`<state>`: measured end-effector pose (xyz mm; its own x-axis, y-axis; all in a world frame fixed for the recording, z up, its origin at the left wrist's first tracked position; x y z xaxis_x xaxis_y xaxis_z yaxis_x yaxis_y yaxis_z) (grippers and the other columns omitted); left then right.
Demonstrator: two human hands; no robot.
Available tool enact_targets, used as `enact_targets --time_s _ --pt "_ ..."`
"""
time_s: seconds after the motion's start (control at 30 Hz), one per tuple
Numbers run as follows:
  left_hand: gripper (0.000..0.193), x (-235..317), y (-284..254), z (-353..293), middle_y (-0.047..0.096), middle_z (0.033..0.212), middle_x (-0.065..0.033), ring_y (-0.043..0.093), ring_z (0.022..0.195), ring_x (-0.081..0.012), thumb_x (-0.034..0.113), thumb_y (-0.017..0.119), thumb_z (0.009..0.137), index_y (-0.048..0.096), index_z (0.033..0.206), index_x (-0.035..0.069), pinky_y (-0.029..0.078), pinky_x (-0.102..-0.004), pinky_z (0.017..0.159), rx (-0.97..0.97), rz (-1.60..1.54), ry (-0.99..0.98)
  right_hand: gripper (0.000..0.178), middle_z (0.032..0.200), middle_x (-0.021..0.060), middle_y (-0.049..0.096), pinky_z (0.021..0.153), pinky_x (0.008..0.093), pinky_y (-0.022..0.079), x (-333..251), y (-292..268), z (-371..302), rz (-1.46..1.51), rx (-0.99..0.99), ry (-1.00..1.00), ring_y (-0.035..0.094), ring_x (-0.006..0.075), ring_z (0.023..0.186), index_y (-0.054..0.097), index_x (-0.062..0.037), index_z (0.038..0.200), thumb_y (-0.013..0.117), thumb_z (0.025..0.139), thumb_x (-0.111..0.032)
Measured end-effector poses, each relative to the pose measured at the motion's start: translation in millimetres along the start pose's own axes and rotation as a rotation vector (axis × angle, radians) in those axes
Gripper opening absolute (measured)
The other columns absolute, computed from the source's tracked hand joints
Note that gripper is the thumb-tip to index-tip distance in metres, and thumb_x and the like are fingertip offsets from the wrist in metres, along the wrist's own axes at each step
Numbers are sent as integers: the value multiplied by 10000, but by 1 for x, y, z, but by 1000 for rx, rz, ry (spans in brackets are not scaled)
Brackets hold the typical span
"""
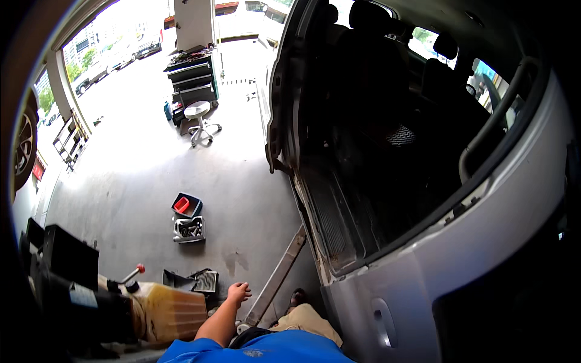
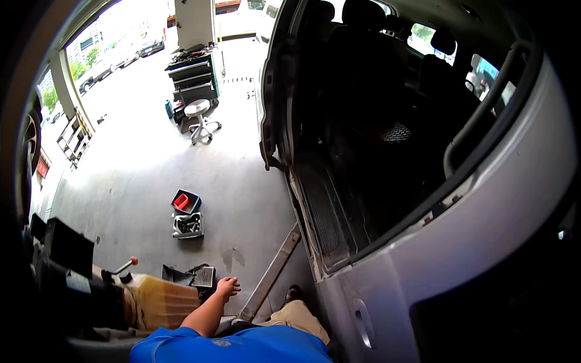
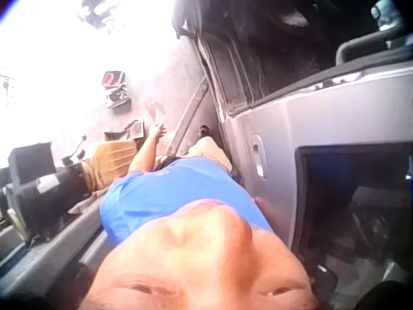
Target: The person connects a manifold gauge set to a car's air conditioning system, handles a canister of refrigerant, and سپس sits in the driver's seat to check the interior controls and seat cushions.
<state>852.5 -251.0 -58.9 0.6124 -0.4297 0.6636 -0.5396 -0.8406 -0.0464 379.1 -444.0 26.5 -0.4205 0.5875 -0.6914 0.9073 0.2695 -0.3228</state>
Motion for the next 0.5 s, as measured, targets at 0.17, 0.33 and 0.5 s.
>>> enact_targets --time_s 0.17,0.33,0.5 --pt "246 55 33 81 617 759 -68 605 593 -169 205 578 867 574 1028 20 431 -267 497 6 81 -29 301 864 102 611 726 357 493 -42 49 76 57 -17 70 588 204 797 568 -41 994 656 806 -259" --pt "313 211 148 114 656 837 -109 637 677 -187 221 602 849 610 1019 -42 505 -290 596 -170 312 365 309 896 109 608 738 353 496 -90 72 108 123 4 95 589 199 823 558 -42 1033 650 819 -246" --pt "319 350 244 130 655 941 -162 649 823 -239 253 613 828 625 1017 -3 511 -337 728 -366 651 728 320 929 117 605 750 349 499 -107 94 115 188 73 154 590 194 849 548 -42 1072 645 833 -232"
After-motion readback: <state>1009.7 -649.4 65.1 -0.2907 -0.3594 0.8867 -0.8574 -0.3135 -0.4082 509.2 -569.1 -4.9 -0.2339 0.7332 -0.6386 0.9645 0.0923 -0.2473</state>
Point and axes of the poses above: each hand's wrist, its own z-axis towards the middle knuckle, its own y-axis out of the palm, x = y × z, the point moved 2 cm from there along z, towards the middle knuckle
